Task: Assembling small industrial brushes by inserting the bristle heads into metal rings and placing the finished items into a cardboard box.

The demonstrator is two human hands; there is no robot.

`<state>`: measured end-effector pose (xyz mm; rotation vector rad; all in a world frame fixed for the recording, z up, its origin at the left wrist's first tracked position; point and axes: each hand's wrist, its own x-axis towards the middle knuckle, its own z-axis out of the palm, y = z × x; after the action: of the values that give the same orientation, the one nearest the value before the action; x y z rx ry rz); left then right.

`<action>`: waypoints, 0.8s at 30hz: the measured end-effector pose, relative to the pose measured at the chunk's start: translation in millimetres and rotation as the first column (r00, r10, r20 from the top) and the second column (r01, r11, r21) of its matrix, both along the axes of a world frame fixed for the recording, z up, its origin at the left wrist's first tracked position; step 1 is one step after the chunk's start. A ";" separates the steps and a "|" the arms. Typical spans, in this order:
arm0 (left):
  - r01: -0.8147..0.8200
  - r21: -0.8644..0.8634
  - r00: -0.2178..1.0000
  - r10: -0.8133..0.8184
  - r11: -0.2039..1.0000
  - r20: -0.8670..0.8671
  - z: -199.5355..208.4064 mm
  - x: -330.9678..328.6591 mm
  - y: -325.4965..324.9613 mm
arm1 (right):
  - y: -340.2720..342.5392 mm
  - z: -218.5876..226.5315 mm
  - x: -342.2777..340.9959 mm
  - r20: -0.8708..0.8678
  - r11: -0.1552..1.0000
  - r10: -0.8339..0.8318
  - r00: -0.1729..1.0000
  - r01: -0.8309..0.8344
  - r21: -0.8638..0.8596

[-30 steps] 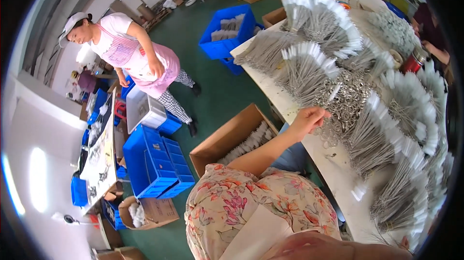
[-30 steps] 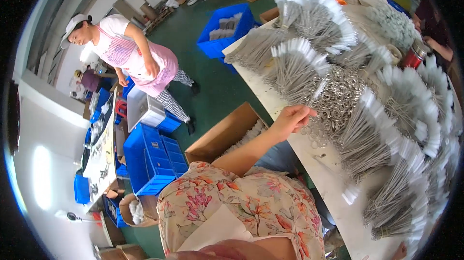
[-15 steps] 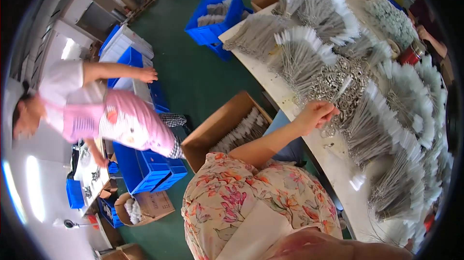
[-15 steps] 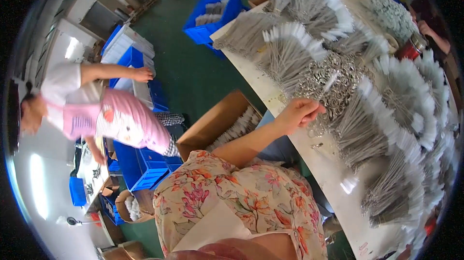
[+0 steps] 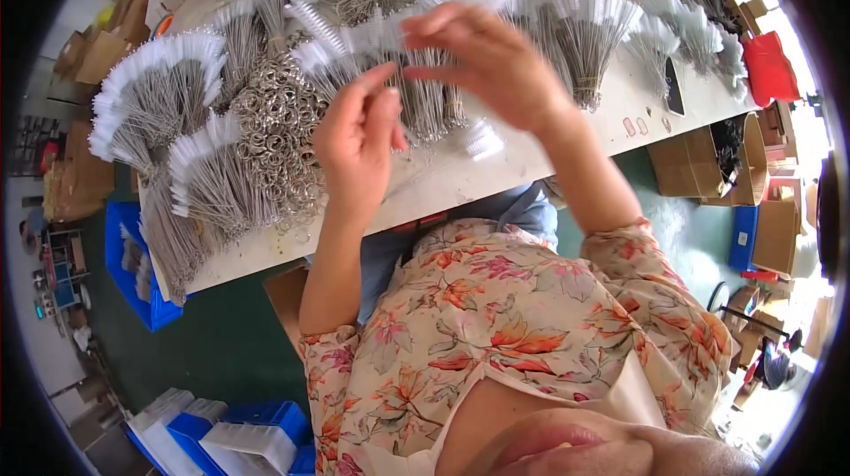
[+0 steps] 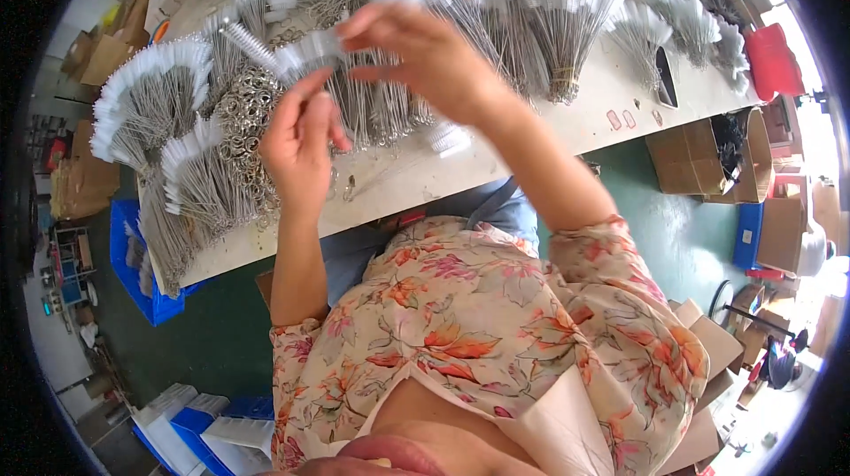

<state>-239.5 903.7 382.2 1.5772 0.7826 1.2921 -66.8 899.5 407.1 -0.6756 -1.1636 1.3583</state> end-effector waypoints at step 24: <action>-0.069 0.330 0.992 0.029 0.942 0.124 -8.8 -47.6 1.0 | -26.1 -24.3 -39.0 0.543 0.963 0.263 0.797 -0.178 -0.204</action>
<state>-287.1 904.8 373.4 1.7339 0.5511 1.6038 -105.8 873.4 382.8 -1.1312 -1.6718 1.4949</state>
